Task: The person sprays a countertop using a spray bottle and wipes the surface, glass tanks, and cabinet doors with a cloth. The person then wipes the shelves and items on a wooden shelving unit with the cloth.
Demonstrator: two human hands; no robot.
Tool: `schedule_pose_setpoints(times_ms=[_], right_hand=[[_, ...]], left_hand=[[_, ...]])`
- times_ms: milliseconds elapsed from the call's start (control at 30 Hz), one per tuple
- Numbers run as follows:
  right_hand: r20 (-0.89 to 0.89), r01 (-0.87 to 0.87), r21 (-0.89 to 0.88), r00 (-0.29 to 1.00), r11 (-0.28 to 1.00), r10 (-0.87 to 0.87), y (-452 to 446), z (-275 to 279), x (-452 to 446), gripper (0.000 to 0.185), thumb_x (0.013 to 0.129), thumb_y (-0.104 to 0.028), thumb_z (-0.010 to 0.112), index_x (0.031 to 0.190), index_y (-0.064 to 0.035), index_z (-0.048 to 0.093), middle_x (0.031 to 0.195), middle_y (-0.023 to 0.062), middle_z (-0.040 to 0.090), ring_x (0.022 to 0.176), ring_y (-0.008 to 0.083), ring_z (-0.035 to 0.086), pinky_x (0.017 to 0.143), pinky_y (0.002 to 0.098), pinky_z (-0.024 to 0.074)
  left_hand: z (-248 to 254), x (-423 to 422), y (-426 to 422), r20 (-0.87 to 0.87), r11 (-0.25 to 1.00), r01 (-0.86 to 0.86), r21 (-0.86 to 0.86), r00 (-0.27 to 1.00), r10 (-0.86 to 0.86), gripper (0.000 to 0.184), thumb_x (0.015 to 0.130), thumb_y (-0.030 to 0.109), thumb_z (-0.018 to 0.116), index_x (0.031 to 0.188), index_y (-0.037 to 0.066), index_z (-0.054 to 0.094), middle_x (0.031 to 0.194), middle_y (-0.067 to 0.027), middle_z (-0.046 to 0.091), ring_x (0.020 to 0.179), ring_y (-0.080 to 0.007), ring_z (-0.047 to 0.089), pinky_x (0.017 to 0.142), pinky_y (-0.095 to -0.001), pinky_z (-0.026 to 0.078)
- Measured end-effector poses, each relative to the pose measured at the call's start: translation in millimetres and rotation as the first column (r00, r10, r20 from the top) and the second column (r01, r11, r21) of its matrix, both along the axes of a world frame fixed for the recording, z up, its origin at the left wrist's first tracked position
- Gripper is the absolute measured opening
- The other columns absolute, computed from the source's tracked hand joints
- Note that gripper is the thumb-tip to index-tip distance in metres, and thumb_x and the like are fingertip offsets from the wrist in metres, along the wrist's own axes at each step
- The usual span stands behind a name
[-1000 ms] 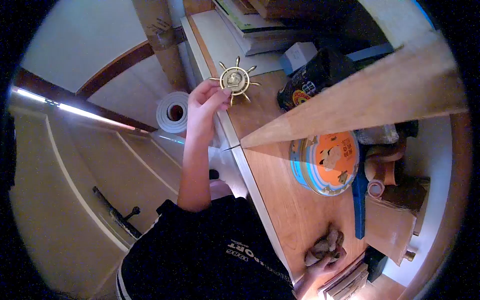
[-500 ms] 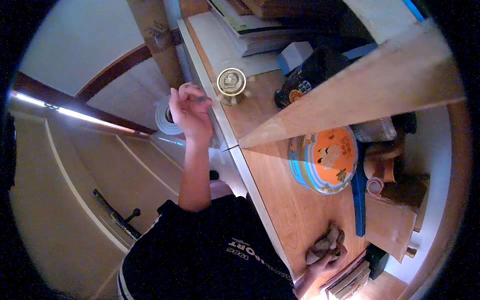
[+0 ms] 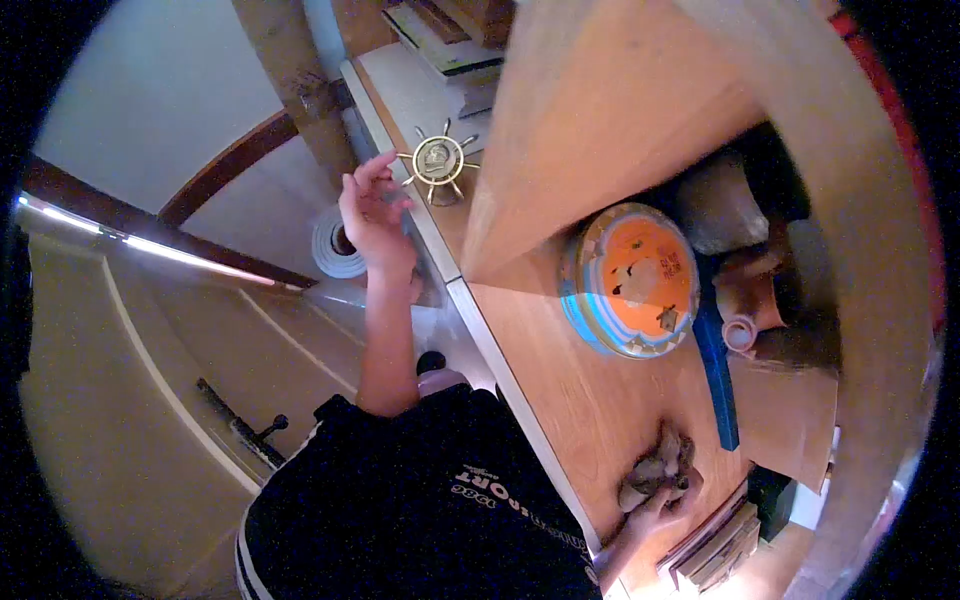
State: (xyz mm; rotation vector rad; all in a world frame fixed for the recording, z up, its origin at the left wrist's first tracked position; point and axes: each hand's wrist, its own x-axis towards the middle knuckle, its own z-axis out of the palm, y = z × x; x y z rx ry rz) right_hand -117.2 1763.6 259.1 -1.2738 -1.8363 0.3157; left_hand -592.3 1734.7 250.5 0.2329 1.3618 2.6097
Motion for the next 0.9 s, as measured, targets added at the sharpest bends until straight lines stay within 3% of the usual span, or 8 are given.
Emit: schedule_pose_setpoints(times_ms=[100, 233, 433, 500, 533, 633, 867, 900], right_hand=[[-0.027, -0.029, -0.023, 0.999, 0.999, 0.028, -0.3, 2.9, -1.7, 0.043, 0.086, -0.038, 0.052, 0.099, 0.0022, 0.056, 0.094, 0.0118, 0.056, 0.092, 0.0261, 0.052, 0.081, 0.0407, 0.0406], [-0.022, -0.052, -0.011, 0.998, 0.999, 0.051, -0.1, 3.1, -0.7, 0.038, 0.082, -0.031, 0.053, 0.1, 0.002, 0.056, 0.097, 0.0138, 0.056, 0.092, 0.0285, 0.052, 0.083, 0.0417, 0.0401], [-0.042, -0.044, -0.029, 0.998, 0.999, 0.043, -1.3, -0.5, 0.9, 0.035, 0.08, -0.027, 0.054, 0.1, 0.002, 0.057, 0.099, 0.0151, 0.055, 0.095, 0.0302, 0.051, 0.085, 0.0436, 0.0397], [-0.051, -0.01, -0.034, 0.999, 0.999, 0.008, -0.7, -1.1, -0.6, 0.035, 0.08, -0.027, 0.054, 0.1, 0.002, 0.057, 0.1, 0.0151, 0.056, 0.095, 0.0304, 0.051, 0.086, 0.0441, 0.0395], [-0.075, -0.035, -0.03, 0.997, 0.999, 0.033, 0.4, -2.6, -0.5, 0.035, 0.079, -0.026, 0.054, 0.1, 0.002, 0.057, 0.1, 0.0154, 0.056, 0.096, 0.0309, 0.051, 0.086, 0.0442, 0.0392], [-0.07, -0.058, -0.032, 0.996, 0.998, 0.055, 0.9, -3.3, 4.0, 0.035, 0.078, -0.025, 0.054, 0.1, 0.002, 0.058, 0.101, 0.0167, 0.055, 0.097, 0.0321, 0.05, 0.088, 0.0442, 0.0388], [0.01, -0.018, 0.009, 1.0, 1.0, 0.018, -1.9, 3.4, -2.8, 0.032, 0.069, -0.007, 0.052, 0.099, 0.0031, 0.058, 0.102, 0.0194, 0.056, 0.098, 0.0356, 0.051, 0.09, 0.0466, 0.038], [0.039, -0.037, -0.015, 0.999, 0.999, 0.037, -1.9, 7.3, -4.6, 0.032, 0.069, -0.007, 0.052, 0.099, 0.0033, 0.058, 0.103, 0.02, 0.056, 0.098, 0.0363, 0.051, 0.09, 0.0466, 0.0385]], left_hand=[[-5.8, -2.7, -1.3, 0.127, 0.986, -0.119, 0.116, 0.986, 0.104, 0.04, 0.092, 0.041, 0.039, 0.08, 0.009, 0.059, 0.079, -0.0005, 0.05, 0.078, -0.0102, 0.043, 0.066, -0.0259, 0.04], [-13.4, -4.5, -4.5, 0.104, 0.983, -0.166, 0.084, 0.982, 0.157, 0.042, 0.091, 0.042, 0.039, 0.084, 0.008, 0.062, 0.08, 0.0, 0.05, 0.076, -0.0104, 0.043, 0.066, -0.0264, 0.039], [6.5, 3.6, 1.0, 0.057, 0.994, -0.092, -0.067, 0.994, 0.096, 0.044, 0.092, 0.041, 0.038, 0.092, 0.008, 0.067, 0.079, 0.0002, 0.05, 0.078, -0.0105, 0.042, 0.064, -0.0262, 0.038], [7.6, 5.6, 3.1, 0.061, 0.99, -0.135, -0.044, 0.989, 0.138, 0.045, 0.093, 0.04, 0.038, 0.075, 0.007, 0.063, 0.07, -0.0012, 0.047, 0.073, -0.0118, 0.042, 0.062, -0.027, 0.036], [2.9, 3.9, 2.2, 0.054, 0.99, -0.134, -0.037, 0.989, 0.136, 0.045, 0.093, 0.04, 0.038, 0.075, 0.007, 0.063, 0.07, -0.0012, 0.047, 0.073, -0.0118, 0.042, 0.062, -0.027, 0.036], [-17.9, -4.3, -1.0, 0.029, 0.945, -0.324, 0.041, 0.946, 0.323, 0.05, 0.093, 0.038, 0.041, 0.051, 0.01, 0.039, 0.052, -0.0019, 0.038, 0.056, -0.0142, 0.039, 0.058, -0.0298, 0.033], [-10.2, 13.5, -14.9, 0.103, 0.963, -0.258, 0.082, 0.963, 0.249, 0.044, 0.092, 0.034, 0.044, 0.056, 0.009, 0.045, 0.057, -0.0009, 0.043, 0.059, -0.0114, 0.041, 0.058, -0.0277, 0.033], [-6.2, 17.5, -15.4, 0.052, 0.966, -0.259, -0.02, 0.964, 0.26, 0.04, 0.092, 0.032, 0.045, 0.061, 0.007, 0.048, 0.063, -0.0016, 0.046, 0.061, -0.0104, 0.042, 0.059, -0.0271, 0.034]])
